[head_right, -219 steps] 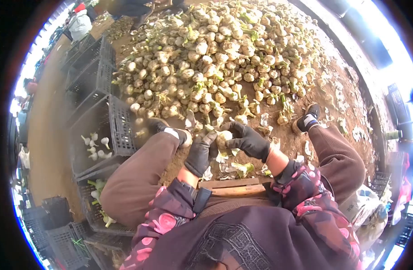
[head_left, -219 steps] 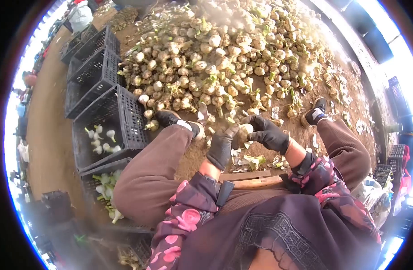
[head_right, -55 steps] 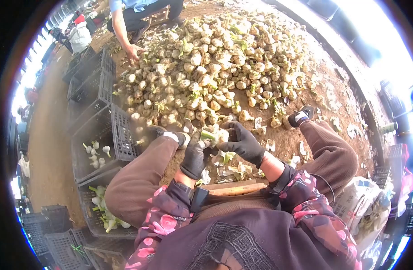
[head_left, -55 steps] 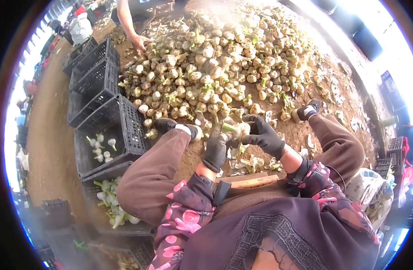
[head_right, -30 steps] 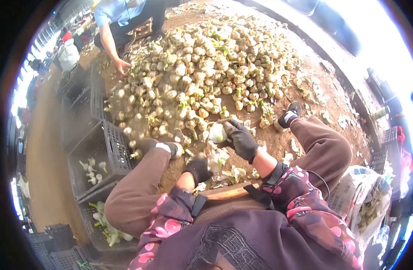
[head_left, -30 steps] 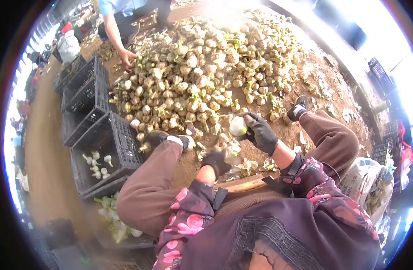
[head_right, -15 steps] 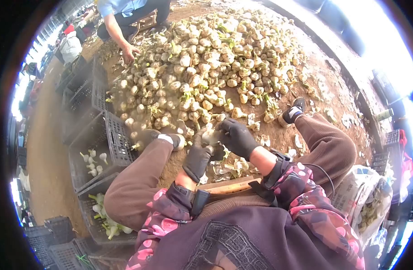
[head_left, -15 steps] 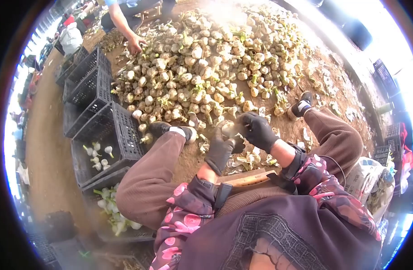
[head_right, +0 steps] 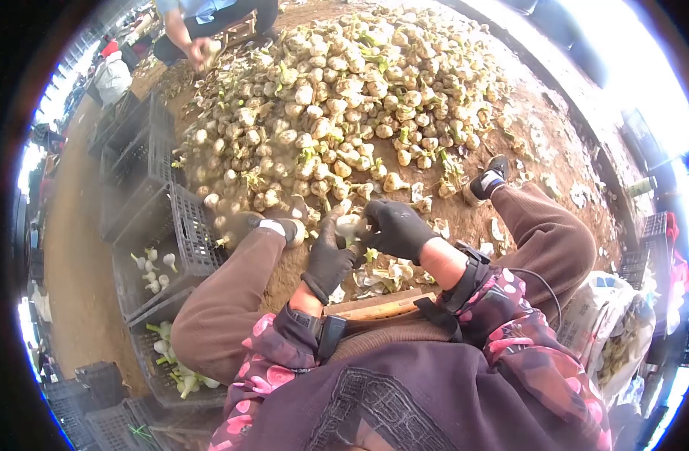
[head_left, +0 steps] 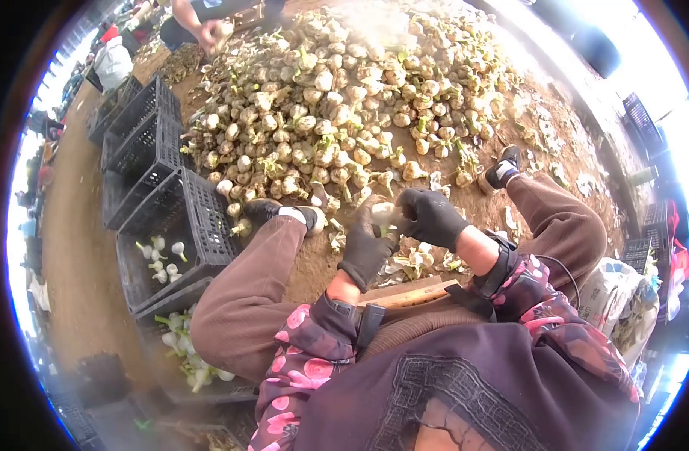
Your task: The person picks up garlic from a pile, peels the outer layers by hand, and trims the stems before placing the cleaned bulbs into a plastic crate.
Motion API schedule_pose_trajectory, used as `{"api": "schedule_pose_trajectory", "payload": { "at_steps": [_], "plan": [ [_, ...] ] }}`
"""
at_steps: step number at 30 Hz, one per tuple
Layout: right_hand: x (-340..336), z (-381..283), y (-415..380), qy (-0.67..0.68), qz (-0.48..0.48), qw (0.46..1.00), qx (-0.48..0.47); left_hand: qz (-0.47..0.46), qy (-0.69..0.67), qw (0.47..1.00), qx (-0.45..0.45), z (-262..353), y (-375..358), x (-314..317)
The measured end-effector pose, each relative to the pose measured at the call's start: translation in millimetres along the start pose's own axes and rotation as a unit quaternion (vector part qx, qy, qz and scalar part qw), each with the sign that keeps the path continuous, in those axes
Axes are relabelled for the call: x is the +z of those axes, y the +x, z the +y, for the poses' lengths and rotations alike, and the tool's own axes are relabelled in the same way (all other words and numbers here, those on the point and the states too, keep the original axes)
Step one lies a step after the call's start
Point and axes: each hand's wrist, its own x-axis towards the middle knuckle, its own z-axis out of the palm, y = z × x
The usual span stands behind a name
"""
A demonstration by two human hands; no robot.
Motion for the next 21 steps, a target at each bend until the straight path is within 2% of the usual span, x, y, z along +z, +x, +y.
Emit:
{"api": "schedule_pose_trajectory", "payload": {
  "at_steps": [2,3,4,5,7,9,11,13,14,15,16,17,18,19,20,21],
  "plan": [
    [-3,2,2,0.03,-0.03,0.999,0.022,0.0,0.072,0.996,0.045,-7,1,-1],
    [-5,4,5,0.058,-0.059,0.996,0.042,-0.007,0.012,0.998,0.064,-10,2,-3],
    [-3,13,7,0.098,-0.04,0.994,0.02,-0.015,-0.048,0.995,0.084,-10,4,-4],
    [-1,20,8,0.099,-0.037,0.994,0.021,-0.019,-0.046,0.995,0.084,3,0,-4],
    [4,34,10,0.045,0.025,0.995,0.088,-0.062,-0.243,0.966,-0.066,30,-11,-2],
    [12,41,12,0.014,0.055,0.994,0.093,-0.104,-0.262,0.957,-0.063,42,-15,-1],
    [21,35,16,0.096,0.124,0.961,0.23,-0.167,-0.331,0.928,-0.047,53,-21,3],
    [37,74,14,0.13,0.142,0.949,0.248,-0.152,-0.342,0.926,-0.052,47,-19,7],
    [41,99,7,-0.012,0.106,0.974,0.201,-0.128,-0.318,0.937,-0.061,43,-18,6],
    [39,114,6,-0.155,0.068,0.975,0.146,-0.105,-0.294,0.948,-0.067,42,-14,4],
    [20,103,7,-0.021,-0.064,0.965,0.254,-0.1,-0.289,0.948,-0.091,40,-11,-1],
    [6,84,4,0.097,-0.102,0.942,0.305,-0.096,-0.291,0.948,-0.09,38,-9,-2],
    [9,86,1,0.298,-0.09,0.902,0.3,-0.095,-0.308,0.941,-0.105,36,-7,-4],
    [12,86,-3,0.486,-0.075,0.823,0.285,-0.094,-0.325,0.933,-0.12,34,-7,-5],
    [8,61,-6,0.528,-0.107,0.815,0.212,-0.115,-0.326,0.924,-0.162,33,-9,-10],
    [2,33,-6,0.565,-0.137,0.802,0.136,-0.113,-0.327,0.925,-0.16,34,-8,-12]
  ]
}}
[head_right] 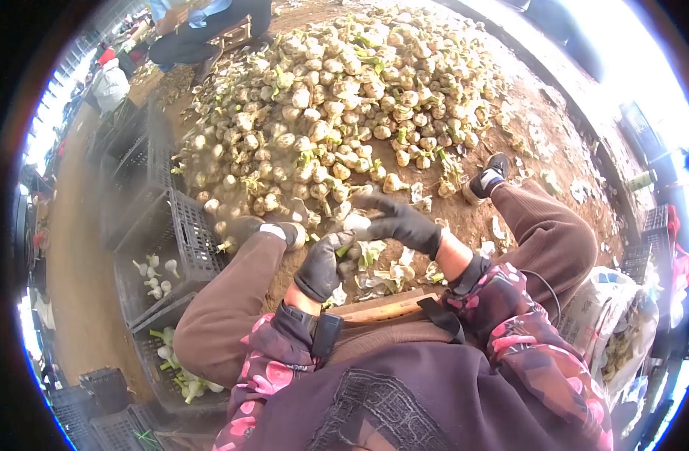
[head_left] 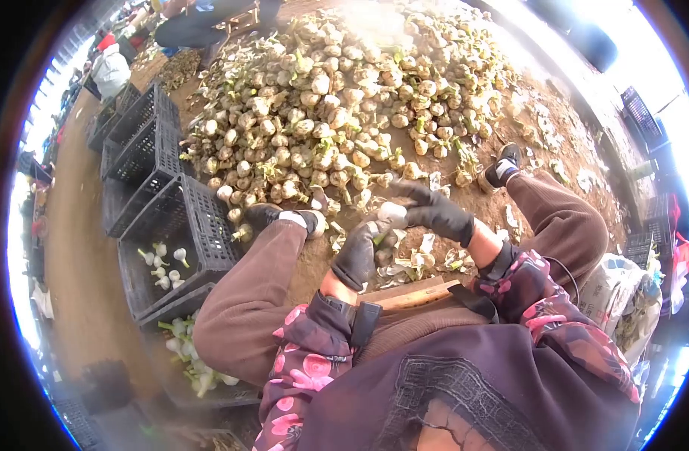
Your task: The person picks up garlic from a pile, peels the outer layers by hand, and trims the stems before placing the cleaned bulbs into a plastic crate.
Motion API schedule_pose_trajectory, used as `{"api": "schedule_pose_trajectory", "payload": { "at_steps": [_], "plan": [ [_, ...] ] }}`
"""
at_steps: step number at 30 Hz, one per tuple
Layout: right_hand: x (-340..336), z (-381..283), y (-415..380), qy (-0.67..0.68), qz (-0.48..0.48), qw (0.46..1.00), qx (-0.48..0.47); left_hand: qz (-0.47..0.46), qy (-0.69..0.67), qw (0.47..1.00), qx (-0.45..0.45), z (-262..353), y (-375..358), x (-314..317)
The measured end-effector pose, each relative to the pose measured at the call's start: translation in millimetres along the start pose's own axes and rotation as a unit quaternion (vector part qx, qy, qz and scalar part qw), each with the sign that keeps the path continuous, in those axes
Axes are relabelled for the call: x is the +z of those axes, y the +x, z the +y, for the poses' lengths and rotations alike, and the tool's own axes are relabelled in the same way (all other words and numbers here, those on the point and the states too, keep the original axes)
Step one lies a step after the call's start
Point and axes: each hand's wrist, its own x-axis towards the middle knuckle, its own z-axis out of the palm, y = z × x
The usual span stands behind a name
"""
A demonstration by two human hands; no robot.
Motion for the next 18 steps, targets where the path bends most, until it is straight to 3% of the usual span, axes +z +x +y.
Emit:
{"api": "schedule_pose_trajectory", "payload": {
  "at_steps": [1,2,4,6,7,8,10,11,12,14,15,16,18],
  "plan": [
    [9,-1,2,-0.029,-0.066,0.997,-0.007,0.01,-0.033,0.999,-0.025,2,0,0],
    [21,-3,1,-0.139,-0.054,0.987,-0.054,0.02,-0.066,0.996,-0.052,4,0,-1],
    [25,7,6,-0.035,0.021,0.999,-0.028,0.021,-0.127,0.992,-0.011,0,2,1],
    [32,14,7,-0.105,0.058,0.99,-0.078,0.061,-0.078,0.989,0.107,0,5,8],
    [35,17,7,-0.172,0.094,0.973,-0.122,0.032,-0.019,0.988,0.153,0,7,5],
    [43,7,5,-0.172,0.092,0.974,-0.119,0.035,-0.021,0.987,0.152,-6,11,1],
    [57,-16,0,-0.441,0.103,0.883,-0.125,0.189,0.185,0.936,0.232,-14,18,-4],
    [54,-11,2,-0.333,0.066,0.934,-0.113,0.186,0.136,0.95,0.21,-13,18,-6],
    [48,-4,4,-0.333,0.065,0.934,-0.114,0.187,0.136,0.95,0.211,-11,16,-8],
    [43,-1,4,-0.135,0.017,0.988,-0.077,0.138,0.113,0.965,0.192,-6,11,-8],
    [43,-1,3,-0.172,0.039,0.979,-0.103,0.065,0.049,0.976,0.203,-2,8,-8],
    [40,-4,3,-0.173,0.038,0.979,-0.103,0.065,0.048,0.976,0.204,-1,8,-7],
    [30,-11,3,-0.186,0.081,0.979,0.014,0.028,-0.001,0.98,0.196,0,8,-6]
  ]
}}
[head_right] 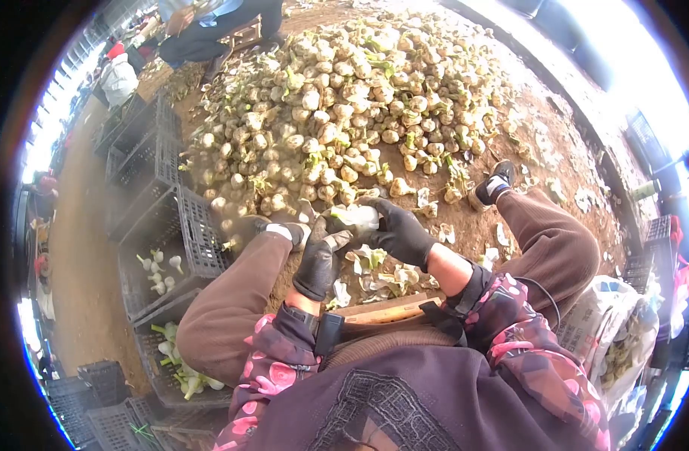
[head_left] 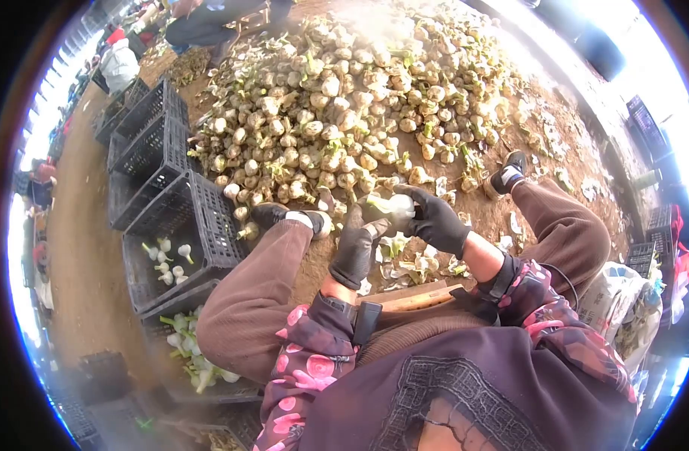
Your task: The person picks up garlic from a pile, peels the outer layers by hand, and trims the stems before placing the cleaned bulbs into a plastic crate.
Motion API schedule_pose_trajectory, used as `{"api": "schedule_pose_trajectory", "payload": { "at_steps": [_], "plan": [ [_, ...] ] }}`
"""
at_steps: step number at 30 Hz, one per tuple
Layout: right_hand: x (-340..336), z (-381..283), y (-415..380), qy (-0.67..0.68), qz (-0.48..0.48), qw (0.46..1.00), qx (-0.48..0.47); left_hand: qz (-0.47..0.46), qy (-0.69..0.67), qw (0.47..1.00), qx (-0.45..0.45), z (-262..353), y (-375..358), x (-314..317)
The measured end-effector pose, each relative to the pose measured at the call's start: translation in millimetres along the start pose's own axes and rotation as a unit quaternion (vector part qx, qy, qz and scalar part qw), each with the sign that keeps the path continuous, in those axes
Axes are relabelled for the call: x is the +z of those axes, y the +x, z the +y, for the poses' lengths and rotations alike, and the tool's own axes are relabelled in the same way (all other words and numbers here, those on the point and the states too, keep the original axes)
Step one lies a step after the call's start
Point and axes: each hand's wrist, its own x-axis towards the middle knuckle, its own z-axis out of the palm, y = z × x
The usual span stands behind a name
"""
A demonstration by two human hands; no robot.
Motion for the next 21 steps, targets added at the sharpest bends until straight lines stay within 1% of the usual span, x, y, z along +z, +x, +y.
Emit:
{"api": "schedule_pose_trajectory", "payload": {
  "at_steps": [1,2,3,4,5,6,7,8,9,10,11,12,13,14,15,16,17,18,19,20,21],
  "plan": [
    [4,-1,-1,-0.006,0.002,0.997,-0.071,-0.002,0.001,1.0,0.0,0,2,0],
    [6,-3,-3,-0.006,0.002,0.998,-0.07,0.017,0.044,0.999,0.011,-1,4,0],
    [9,-7,-6,-0.173,0.047,0.975,-0.135,0.037,0.087,0.995,0.022,-4,5,-1],
    [12,-12,-7,-0.333,0.09,0.918,-0.195,0.056,0.131,0.989,0.032,-7,6,-2],
    [11,-9,-3,-0.458,0.13,0.819,-0.321,0.08,0.165,0.982,0.039,-11,7,-1],
    [13,-4,-2,-0.457,0.129,0.82,-0.32,0.082,0.165,0.982,0.037,-13,7,-4],
    [16,1,-3,-0.304,0.113,0.91,-0.26,0.078,0.158,0.984,0.029,-10,6,-3],
    [18,5,-2,-0.14,0.095,0.967,-0.192,0.073,0.151,0.986,0.021,-7,5,-2],
    [18,7,-1,0.123,0.048,0.982,-0.138,0.043,0.036,0.998,0.018,-6,2,-2],
    [11,14,2,0.122,0.049,0.982,-0.139,0.042,0.037,0.998,0.019,-4,1,0],
    [2,21,7,0.237,-0.011,0.969,-0.064,0.011,0.076,0.997,0.027,-1,1,2],
    [-5,29,9,0.348,-0.069,0.935,0.015,-0.019,0.115,0.993,0.033,2,-1,5],
    [6,18,7,0.424,-0.028,0.903,0.06,-0.038,0.22,0.97,0.095,12,-4,18],
    [10,26,11,0.424,-0.026,0.903,0.061,-0.039,0.218,0.971,0.093,10,-2,16],
    [12,42,18,0.26,0.066,0.963,-0.005,-0.066,0.278,0.95,0.124,4,1,12],
    [19,41,20,0.084,0.155,0.982,-0.07,-0.093,0.337,0.924,0.155,2,1,11],
    [22,38,18,0.164,0.159,0.973,-0.039,-0.055,0.286,0.951,0.105,5,-4,16],
    [20,33,14,0.165,0.159,0.972,-0.041,-0.056,0.287,0.95,0.105,3,-3,10],
    [18,29,9,0.056,0.104,0.987,-0.109,-0.055,0.105,0.993,0.003,4,-1,3],
    [14,29,5,-0.057,0.048,0.982,-0.174,-0.05,-0.082,0.99,-0.1,2,0,-2],
    [8,30,7,0.052,0.04,0.997,-0.051,-0.003,-0.06,0.993,-0.098,-3,1,-3]
  ]
}}
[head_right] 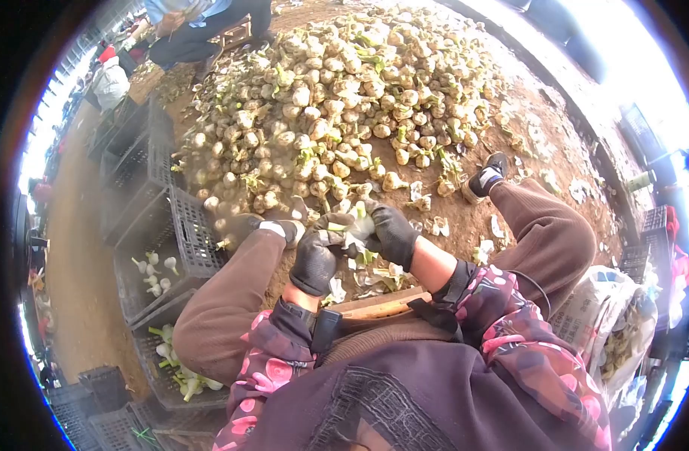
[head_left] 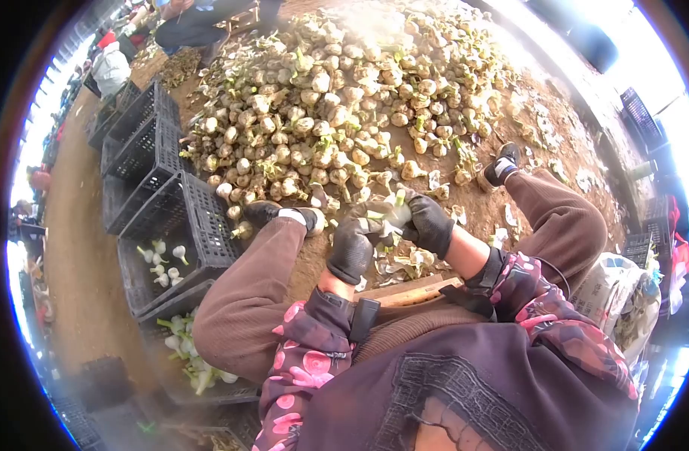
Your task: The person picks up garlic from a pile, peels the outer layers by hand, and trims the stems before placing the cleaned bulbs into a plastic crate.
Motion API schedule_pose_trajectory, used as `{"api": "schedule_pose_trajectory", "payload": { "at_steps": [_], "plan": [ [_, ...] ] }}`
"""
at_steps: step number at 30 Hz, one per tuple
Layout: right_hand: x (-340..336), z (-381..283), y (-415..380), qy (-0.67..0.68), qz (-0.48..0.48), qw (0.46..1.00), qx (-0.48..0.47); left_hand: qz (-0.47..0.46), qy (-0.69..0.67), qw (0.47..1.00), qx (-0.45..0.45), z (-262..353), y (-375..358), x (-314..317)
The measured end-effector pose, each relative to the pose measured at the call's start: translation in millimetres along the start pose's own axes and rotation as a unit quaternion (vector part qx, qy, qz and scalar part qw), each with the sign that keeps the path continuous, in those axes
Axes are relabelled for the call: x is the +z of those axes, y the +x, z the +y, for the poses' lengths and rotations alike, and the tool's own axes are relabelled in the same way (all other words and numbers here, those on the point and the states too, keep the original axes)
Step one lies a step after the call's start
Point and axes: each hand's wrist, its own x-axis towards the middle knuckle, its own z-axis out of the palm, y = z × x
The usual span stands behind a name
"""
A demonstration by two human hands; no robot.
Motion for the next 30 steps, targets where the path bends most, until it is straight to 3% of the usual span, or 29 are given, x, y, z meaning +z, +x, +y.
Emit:
{"api": "schedule_pose_trajectory", "payload": {
  "at_steps": [1,3,4,5,7,8,9,11,13,15,16,17,18,19,21,22,23,24,25,28,29,30],
  "plan": [
    [-4,-4,2,0.107,0.03,0.986,0.124,-0.001,-0.002,1.0,-0.001,0,1,-1],
    [-4,-11,-5,0.197,0.011,0.976,0.087,0.005,0.297,0.948,0.112,3,0,-10],
    [1,-24,-10,0.206,0.009,0.976,0.064,0.049,0.471,0.856,0.208,0,6,-26],
    [-1,-31,-12,0.204,0.006,0.977,0.065,0.052,0.469,0.857,0.209,-4,8,-30],
    [-8,-41,-11,0.287,-0.105,0.951,0.039,0.108,0.678,0.7,0.194,-10,14,-36],
    [-10,-37,-10,0.396,-0.062,0.909,0.113,0.071,0.708,0.684,0.162,-16,17,-37],
    [-11,-34,-8,0.395,-0.061,0.911,0.106,0.035,0.767,0.573,0.285,-27,15,-42],
    [-10,-29,-3,0.366,0.033,0.924,0.1,0.049,0.835,0.526,0.154,-24,6,-33],
    [-12,-20,-2,0.403,0.047,0.911,0.073,0.149,0.567,0.807,-0.07,7,0,-9],
    [-12,-11,-1,0.421,0.003,0.907,0.005,0.068,0.266,0.962,-0.005,3,2,-14],
    [-6,-12,-1,0.382,0.027,0.924,0.003,0.026,0.14,0.99,-0.005,0,-1,-9],
    [0,-7,1,0.402,0.018,0.915,0.003,-0.016,0.012,1.0,-0.004,-6,-3,-2],
    [3,-5,0,0.389,0.006,0.921,0.031,-0.069,0.041,0.996,0.035,-21,10,-11],
    [6,-9,-3,0.375,-0.007,0.925,0.058,-0.026,0.062,0.997,0.046,-23,6,3],
    [4,-12,1,0.364,-0.022,0.929,0.064,-0.036,0.022,0.999,0.012,0,-12,26],
    [-2,-4,4,0.26,0.009,0.964,0.062,-0.034,0.019,0.999,0.014,-5,-9,20],
    [-2,-4,6,0.153,0.04,0.986,0.058,0.007,0.109,0.992,0.059,-12,-3,11],
    [-2,-5,5,0.157,0.053,0.985,0.055,0.047,0.198,0.974,0.102,-19,2,3],
    [-1,-7,4,0.156,0.054,0.985,0.055,0.046,0.197,0.974,0.102,-20,2,4],
    [0,-11,5,-0.012,0.047,0.999,0.011,0.115,0.283,0.947,0.099,-24,2,8],
    [0,-14,3,-0.013,0.048,0.999,0.011,0.137,0.39,0.901,0.13,-23,0,9],
    [1,-18,1,-0.114,0.043,0.992,0.019,0.157,0.492,0.841,0.159,-20,-2,10]
  ]
}}
